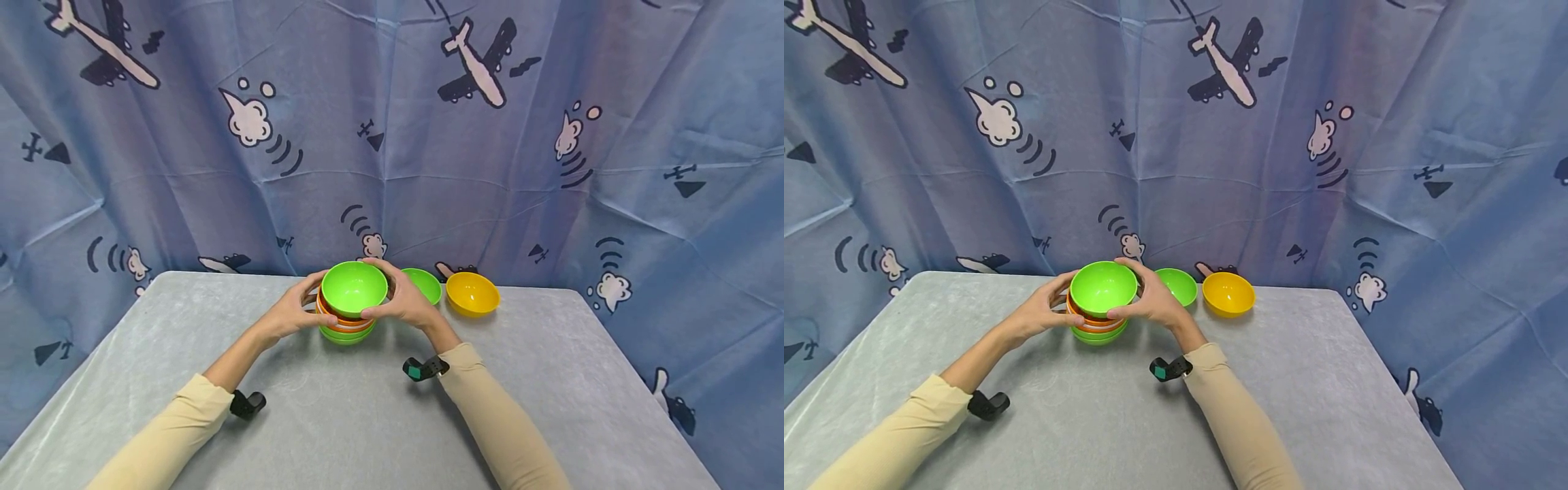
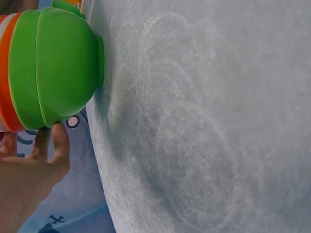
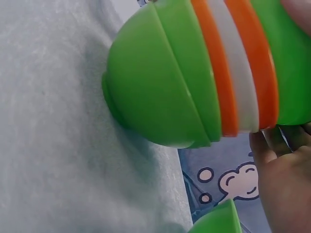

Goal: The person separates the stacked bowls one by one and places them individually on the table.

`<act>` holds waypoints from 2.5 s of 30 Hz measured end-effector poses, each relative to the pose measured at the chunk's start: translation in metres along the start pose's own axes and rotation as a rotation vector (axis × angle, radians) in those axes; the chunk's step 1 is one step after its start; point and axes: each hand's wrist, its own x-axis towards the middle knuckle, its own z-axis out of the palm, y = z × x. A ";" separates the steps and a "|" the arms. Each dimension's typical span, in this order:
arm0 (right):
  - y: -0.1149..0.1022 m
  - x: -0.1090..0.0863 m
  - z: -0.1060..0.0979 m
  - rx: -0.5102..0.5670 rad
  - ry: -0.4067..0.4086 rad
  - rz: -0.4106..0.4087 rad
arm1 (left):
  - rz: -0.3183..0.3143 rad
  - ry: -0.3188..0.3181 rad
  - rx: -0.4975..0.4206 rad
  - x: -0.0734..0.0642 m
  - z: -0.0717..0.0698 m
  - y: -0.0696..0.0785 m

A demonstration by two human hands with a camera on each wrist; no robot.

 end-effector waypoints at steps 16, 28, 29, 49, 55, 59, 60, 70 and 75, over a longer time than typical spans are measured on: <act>-0.019 -0.013 -0.022 -0.005 0.096 -0.039 | -0.035 -0.010 0.003 -0.001 0.000 0.004; -0.031 -0.027 -0.044 -0.090 0.178 0.022 | -0.037 -0.011 0.003 -0.001 0.000 0.003; -0.031 -0.028 -0.045 -0.091 0.182 0.026 | -0.034 -0.013 0.006 -0.001 0.000 0.003; -0.032 -0.056 -0.075 -0.212 0.225 0.063 | -0.044 -0.006 0.007 0.000 -0.001 0.003; -0.032 -0.067 -0.089 -0.230 0.244 0.080 | -0.037 -0.008 0.012 -0.001 -0.001 0.004; -0.032 -0.077 -0.098 -0.263 0.264 0.092 | -0.026 -0.011 0.012 0.000 -0.001 0.003; -0.032 -0.079 -0.101 -0.263 0.271 0.095 | -0.024 -0.012 0.010 0.000 -0.001 0.003; -0.034 -0.104 -0.124 -0.340 0.333 0.163 | -0.013 -0.007 0.022 -0.001 0.000 0.001; -0.037 -0.118 -0.140 -0.367 0.372 0.194 | -0.011 -0.006 0.022 -0.001 0.000 0.001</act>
